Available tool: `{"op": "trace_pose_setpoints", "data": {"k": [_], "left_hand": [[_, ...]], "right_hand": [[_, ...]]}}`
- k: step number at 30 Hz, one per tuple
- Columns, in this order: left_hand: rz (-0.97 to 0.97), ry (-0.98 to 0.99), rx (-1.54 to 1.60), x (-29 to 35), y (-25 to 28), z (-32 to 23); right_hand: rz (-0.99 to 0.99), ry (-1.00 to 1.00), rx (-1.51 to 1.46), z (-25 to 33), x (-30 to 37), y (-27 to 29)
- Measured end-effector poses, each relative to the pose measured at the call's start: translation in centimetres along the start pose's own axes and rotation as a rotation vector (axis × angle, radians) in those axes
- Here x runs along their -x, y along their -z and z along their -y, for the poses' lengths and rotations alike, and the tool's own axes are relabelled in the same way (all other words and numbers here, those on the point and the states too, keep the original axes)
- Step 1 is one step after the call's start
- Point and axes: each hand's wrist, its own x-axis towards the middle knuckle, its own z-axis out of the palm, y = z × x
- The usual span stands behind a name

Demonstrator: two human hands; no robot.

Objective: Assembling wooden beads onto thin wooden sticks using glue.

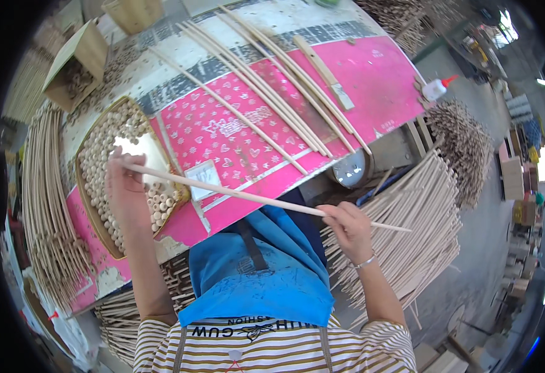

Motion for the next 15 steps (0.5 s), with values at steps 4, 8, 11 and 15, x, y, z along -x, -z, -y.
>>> {"op": "trace_pose_setpoints", "data": {"k": [4,8,11,15], "left_hand": [[0.383,0.044,0.292,-2.6,1.3,-0.3],[0.465,0.118,0.1,-0.8,-6.1,0.4],[0.482,0.192,-0.056,0.9,-8.2,1.9],[0.426,0.357,-0.064,2.7,-5.5,3.9]], "right_hand": [[0.204,-0.086,-0.415,-1.1,1.8,-0.8],[0.024,-0.391,-0.595,-3.7,5.2,-1.1],[-0.529,-0.632,-0.668,-7.0,7.4,0.2],[-0.896,-0.732,-0.358,-16.8,12.1,0.8]]}}
